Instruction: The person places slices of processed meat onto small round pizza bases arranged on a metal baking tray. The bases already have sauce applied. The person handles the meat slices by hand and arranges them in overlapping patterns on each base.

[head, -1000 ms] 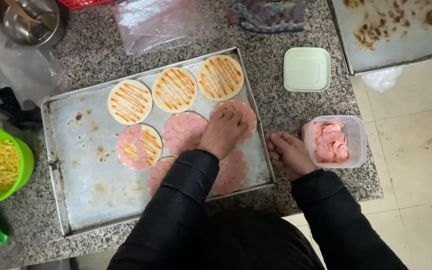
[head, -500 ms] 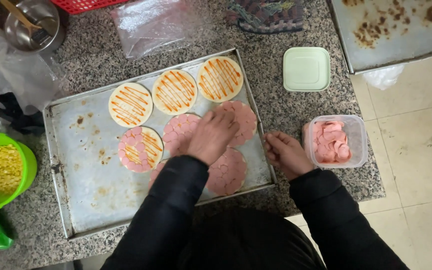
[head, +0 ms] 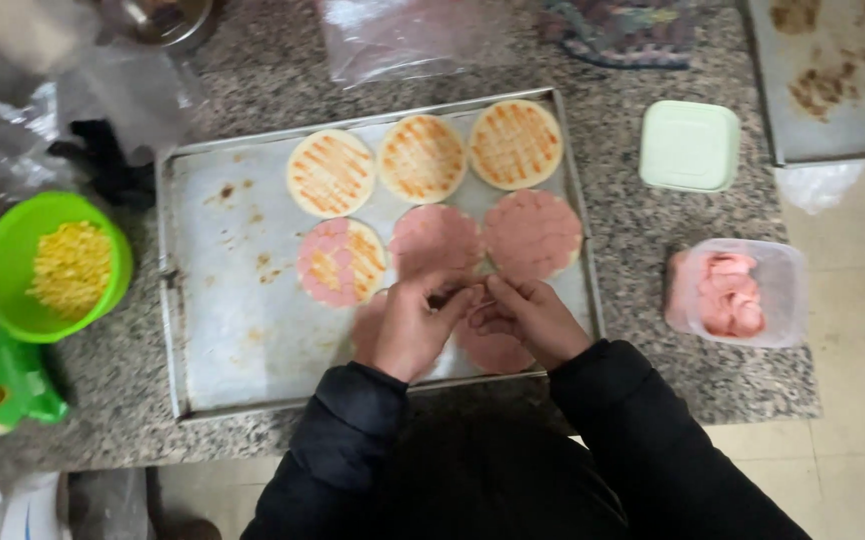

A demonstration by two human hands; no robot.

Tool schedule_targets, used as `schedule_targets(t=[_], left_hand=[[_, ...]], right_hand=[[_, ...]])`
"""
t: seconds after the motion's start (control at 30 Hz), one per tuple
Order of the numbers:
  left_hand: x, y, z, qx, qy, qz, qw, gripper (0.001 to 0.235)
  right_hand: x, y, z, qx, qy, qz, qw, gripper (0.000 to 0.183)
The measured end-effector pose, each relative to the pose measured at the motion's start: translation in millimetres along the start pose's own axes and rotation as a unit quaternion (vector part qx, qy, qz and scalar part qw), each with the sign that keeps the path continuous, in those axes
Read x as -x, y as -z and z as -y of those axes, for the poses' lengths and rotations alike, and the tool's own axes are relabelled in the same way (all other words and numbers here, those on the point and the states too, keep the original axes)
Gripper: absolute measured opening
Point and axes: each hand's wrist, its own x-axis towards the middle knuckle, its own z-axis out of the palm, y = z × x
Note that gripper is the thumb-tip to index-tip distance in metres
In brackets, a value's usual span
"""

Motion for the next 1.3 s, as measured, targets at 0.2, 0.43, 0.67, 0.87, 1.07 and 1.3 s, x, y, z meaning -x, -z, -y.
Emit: schedule_targets(t=[0.2, 0.43, 0.67, 0.87, 1.07, 1.3], left_hand=[[18.8, 66.6, 44.4, -0.086, 0.012, -0.048, 0.995, 0.021], [33.2, 132.1, 116.7, -0.133, -0.009, -0.085, 0.987, 0.011], [16.6, 192.2, 157.4, -0.202, 0.049, -0.19, 0.959, 0.028], [-17.7, 168.9, 157.6, -0.201, -0.016, -0.169, 0.965, 0.031], [-36.3, 145.9, 192.7, -0.313, -0.017, -0.175, 0.933, 0.03], [-35.5, 142.6, 187.9, -0.388, -0.03, -0.229, 0.892, 0.023]], right_hand=[[-17.0, -56.8, -29.5, 0.067, 0.016, 0.027, 0.997, 0.02], [-41.3, -121.3, -51.7, 0.127, 0.0, 0.061, 0.99, 0.025], [-31.9, -155.6, -24.6, 0.008, -0.051, -0.013, 0.999, 0.032], [-39.4, -153.5, -16.9, -0.011, -0.025, -0.038, 0.999, 0.031], [-72.3, -119.6, -40.8, 0.031, -0.048, -0.022, 0.998, 0.026], [-75.3, -123.7, -46.8, 0.055, -0.048, -0.026, 0.997, 0.027]])
